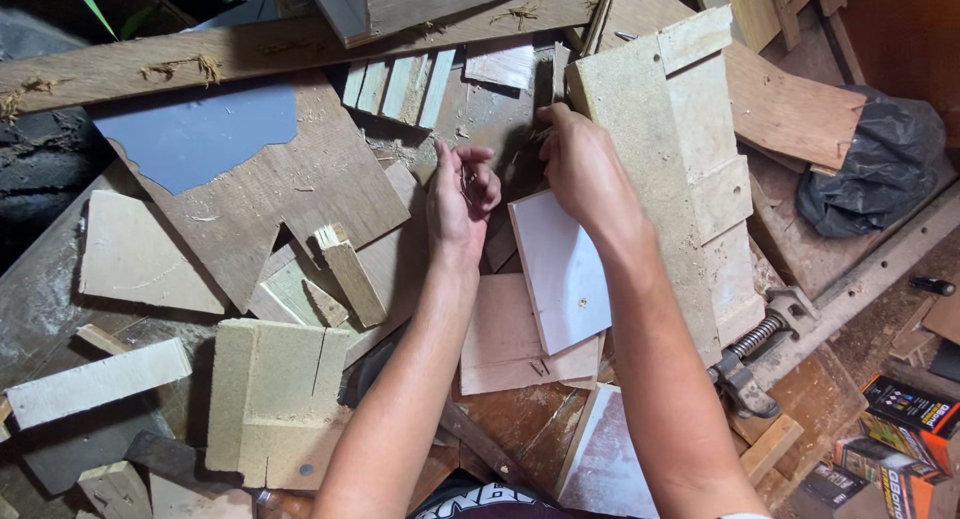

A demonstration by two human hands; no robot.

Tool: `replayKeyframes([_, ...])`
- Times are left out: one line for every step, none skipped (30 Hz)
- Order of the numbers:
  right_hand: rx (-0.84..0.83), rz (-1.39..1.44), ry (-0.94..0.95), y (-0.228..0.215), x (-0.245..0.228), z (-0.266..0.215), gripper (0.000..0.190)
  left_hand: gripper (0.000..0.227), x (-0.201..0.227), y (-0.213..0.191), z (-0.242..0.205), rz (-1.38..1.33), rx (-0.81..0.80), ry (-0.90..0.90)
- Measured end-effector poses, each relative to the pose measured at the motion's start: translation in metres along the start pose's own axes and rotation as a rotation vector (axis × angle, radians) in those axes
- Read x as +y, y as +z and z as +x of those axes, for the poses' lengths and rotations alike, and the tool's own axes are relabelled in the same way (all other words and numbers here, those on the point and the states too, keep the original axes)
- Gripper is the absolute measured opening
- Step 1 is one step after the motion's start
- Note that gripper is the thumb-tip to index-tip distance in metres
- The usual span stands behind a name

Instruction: The person uses a chisel and hammer to carve a small wooden block, then gathers nails from the workbench. They pick up a rectangular wooden piece and use a hand saw to cut it on the table.

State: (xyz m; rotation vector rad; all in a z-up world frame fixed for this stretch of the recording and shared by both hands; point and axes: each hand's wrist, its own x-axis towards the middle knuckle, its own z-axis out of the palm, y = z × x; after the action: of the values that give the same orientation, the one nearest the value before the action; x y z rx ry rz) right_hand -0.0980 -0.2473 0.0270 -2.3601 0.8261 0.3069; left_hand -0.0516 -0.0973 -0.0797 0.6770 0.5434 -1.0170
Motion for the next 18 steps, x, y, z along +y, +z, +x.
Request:
replayKeyframes([0.030,0.029,0.016,-0.005,-0.002,-0.002,0.031,0.055,0.001,-0.001,0.000,-0.017,-0.058,0.030])
replayKeyframes([0.023,0.051,0.015,-0.007,-0.005,-0.003,0.031,0.052,0.003,-0.002,-0.001,-0.009,-0.069,0.041])
replayKeyframes([0.015,0.071,0.016,-0.009,-0.006,-0.004,0.031,0.050,0.003,-0.002,-0.002,-0.002,-0.079,0.050])
replayKeyframes([0.007,0.091,0.018,-0.009,-0.007,-0.004,0.031,0.049,0.003,-0.001,-0.004,0.005,-0.089,0.058])
replayKeyframes([-0.005,-0.002,0.034,-0.008,-0.008,-0.003,0.030,0.045,0.004,0.001,-0.005,0.092,-0.064,0.059])
replayKeyframes([-0.016,-0.095,0.050,-0.004,-0.008,-0.001,0.028,0.041,0.005,0.005,-0.006,0.179,-0.038,0.060])
replayKeyframes([-0.030,-0.188,0.069,0.001,-0.008,0.001,0.027,0.037,0.006,0.008,-0.008,0.265,-0.011,0.057])
replayKeyframes([-0.017,-0.223,0.049,0.006,-0.008,0.004,0.027,0.036,0.009,0.011,-0.010,0.257,-0.016,0.056])
replayKeyframes([-0.002,-0.260,0.029,0.010,-0.006,0.008,0.026,0.035,0.011,0.015,-0.010,0.248,-0.025,0.056])
replayKeyframes([0.013,-0.296,0.009,0.014,-0.005,0.012,0.025,0.034,0.014,0.019,-0.010,0.239,-0.033,0.056])
replayKeyframes([-0.011,-0.332,0.046,0.018,-0.004,0.015,0.025,0.033,0.017,0.022,-0.011,0.265,-0.015,0.059])
replayKeyframes([-0.035,-0.369,0.083,0.023,-0.005,0.019,0.024,0.033,0.020,0.025,-0.011,0.291,0.003,0.063])
replayKeyframes([-0.059,-0.407,0.121,0.026,-0.005,0.022,0.024,0.033,0.021,0.027,-0.013,0.316,0.020,0.065])
replayKeyframes([-0.065,-0.388,0.105,0.029,-0.005,0.026,0.024,0.033,0.023,0.028,-0.014,0.294,0.027,0.067])
replayKeyframes([-0.068,-0.374,0.092,0.030,-0.003,0.029,0.024,0.032,0.024,0.029,-0.014,0.270,0.029,0.068])
replayKeyframes([-0.071,-0.359,0.078,0.030,0.000,0.031,0.024,0.032,0.024,0.029,-0.014,0.246,0.031,0.068])
replayKeyframes([-0.070,-0.365,0.034,0.031,0.001,0.033,0.022,0.032,0.025,0.028,-0.015,0.201,0.029,0.070])
replayKeyframes([-0.070,-0.371,-0.010,0.032,0.002,0.034,0.020,0.032,0.026,0.026,-0.016,0.157,0.028,0.073])
